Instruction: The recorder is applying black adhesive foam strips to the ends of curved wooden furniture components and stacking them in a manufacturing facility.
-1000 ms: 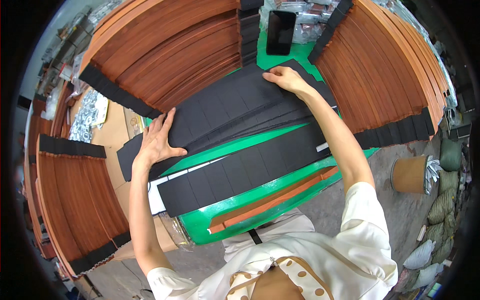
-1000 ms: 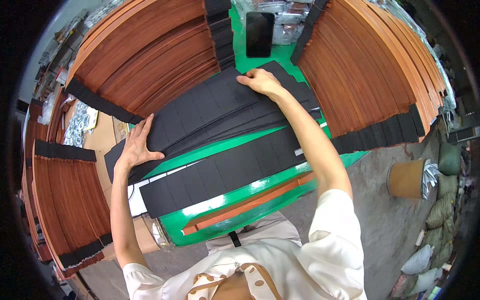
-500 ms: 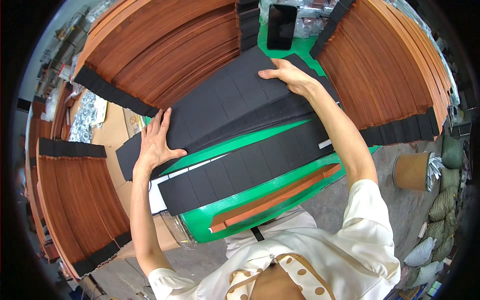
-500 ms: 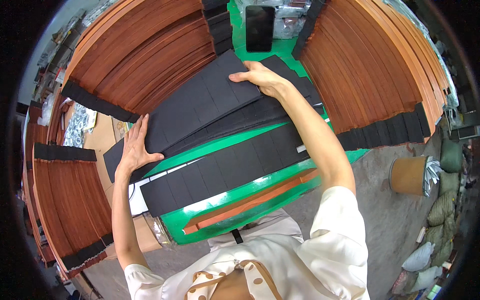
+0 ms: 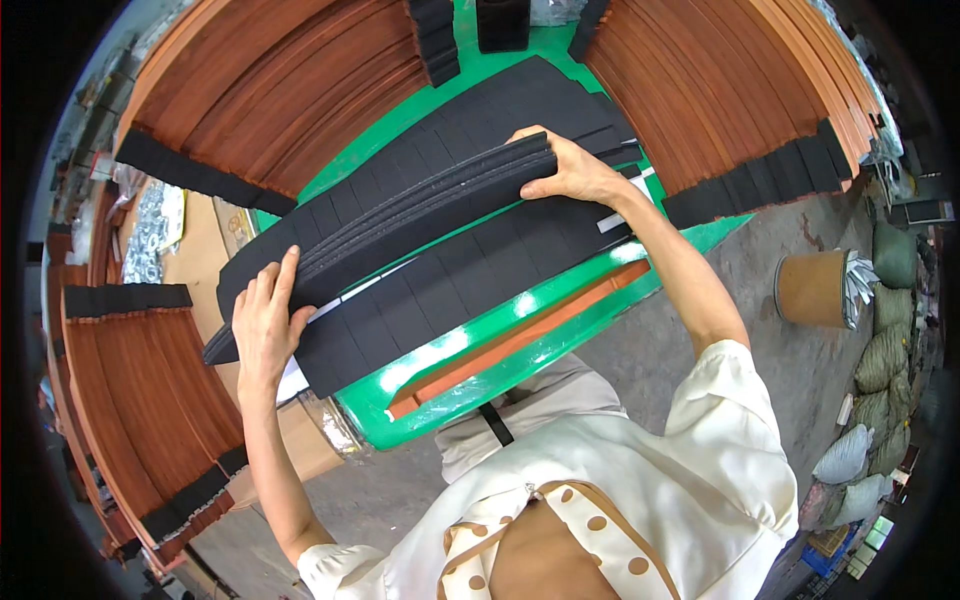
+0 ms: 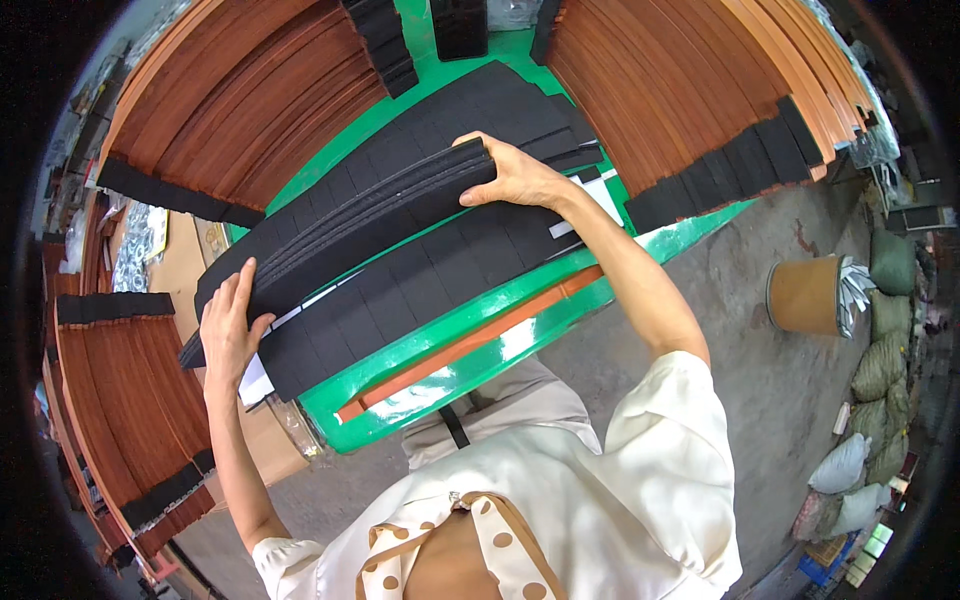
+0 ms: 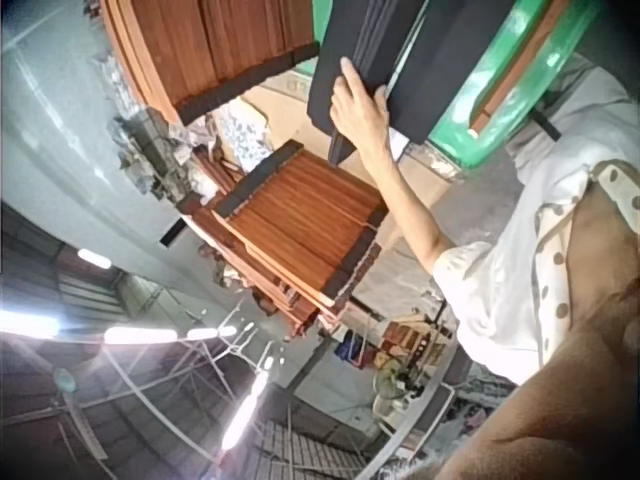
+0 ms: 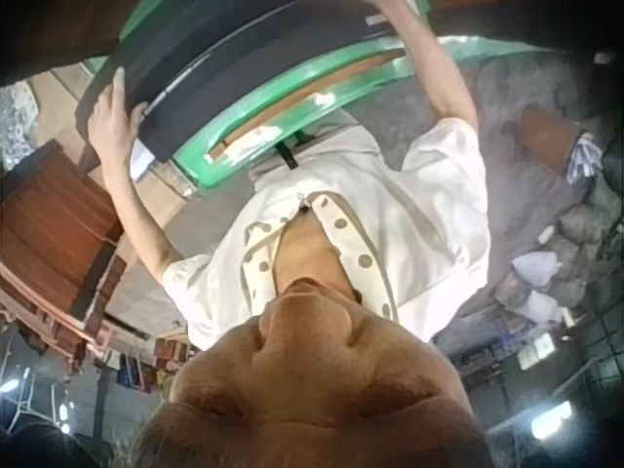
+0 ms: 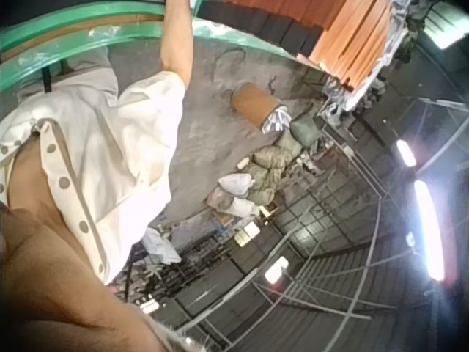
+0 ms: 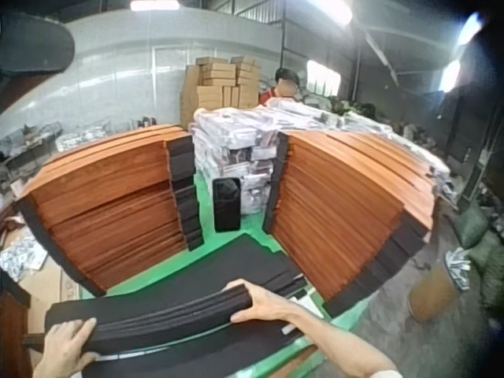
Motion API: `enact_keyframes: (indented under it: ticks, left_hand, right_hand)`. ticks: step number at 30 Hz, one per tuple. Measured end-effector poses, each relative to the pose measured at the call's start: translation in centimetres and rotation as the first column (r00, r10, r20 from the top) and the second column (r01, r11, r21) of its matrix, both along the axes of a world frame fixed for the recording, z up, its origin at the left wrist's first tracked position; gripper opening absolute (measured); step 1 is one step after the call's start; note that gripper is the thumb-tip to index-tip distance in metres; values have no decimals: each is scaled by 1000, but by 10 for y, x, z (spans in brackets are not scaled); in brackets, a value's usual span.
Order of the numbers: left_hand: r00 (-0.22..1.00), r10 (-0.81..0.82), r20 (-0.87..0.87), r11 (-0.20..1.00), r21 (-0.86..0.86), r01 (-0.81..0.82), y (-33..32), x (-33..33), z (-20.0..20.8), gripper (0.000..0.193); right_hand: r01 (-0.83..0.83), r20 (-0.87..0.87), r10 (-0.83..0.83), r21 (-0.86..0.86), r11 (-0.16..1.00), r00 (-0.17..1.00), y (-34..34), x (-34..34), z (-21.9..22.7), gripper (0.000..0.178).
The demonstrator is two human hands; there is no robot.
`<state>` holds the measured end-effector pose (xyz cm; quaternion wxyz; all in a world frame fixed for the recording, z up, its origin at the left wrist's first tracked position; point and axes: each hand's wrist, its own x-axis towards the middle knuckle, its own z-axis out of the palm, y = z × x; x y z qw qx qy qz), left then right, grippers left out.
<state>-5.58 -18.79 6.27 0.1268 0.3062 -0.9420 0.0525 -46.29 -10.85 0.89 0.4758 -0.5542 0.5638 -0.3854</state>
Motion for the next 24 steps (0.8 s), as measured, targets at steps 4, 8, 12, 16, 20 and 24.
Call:
enact_keyframes:
  ticks: [4,8,12,16,20,24]
  left_hand:
    - [994,89,61,990,102,-95,3,11,-4,73]
    - [979,65,-192,974,225,-20,0,15,23,58]
    - [974,123,-189,919,393,-40,5,13,49,52]
    - [906,370,-205,766,619,-173,3,60,45,51]
    - [778,526,-344,754,611,-240,13,99,55,49]
    - [742,550,-383,797,506,-330,21,115,75,47]
  right_hand:
    - [32,13,-32,-47,998,999,0,2,-9,53]
    - [226,253,-178,-177,958,951,10,6,26,56]
    - [197,415,-126,-134,971,901,33,-20,32,49]
    - [24,-229,-32,-39,999,973,50,-34,12,47]
    - [-382,-660,238,-80,921,712,51,6,5,72]
    - [-510,-791,335,34,860,511,38,52,1,92]
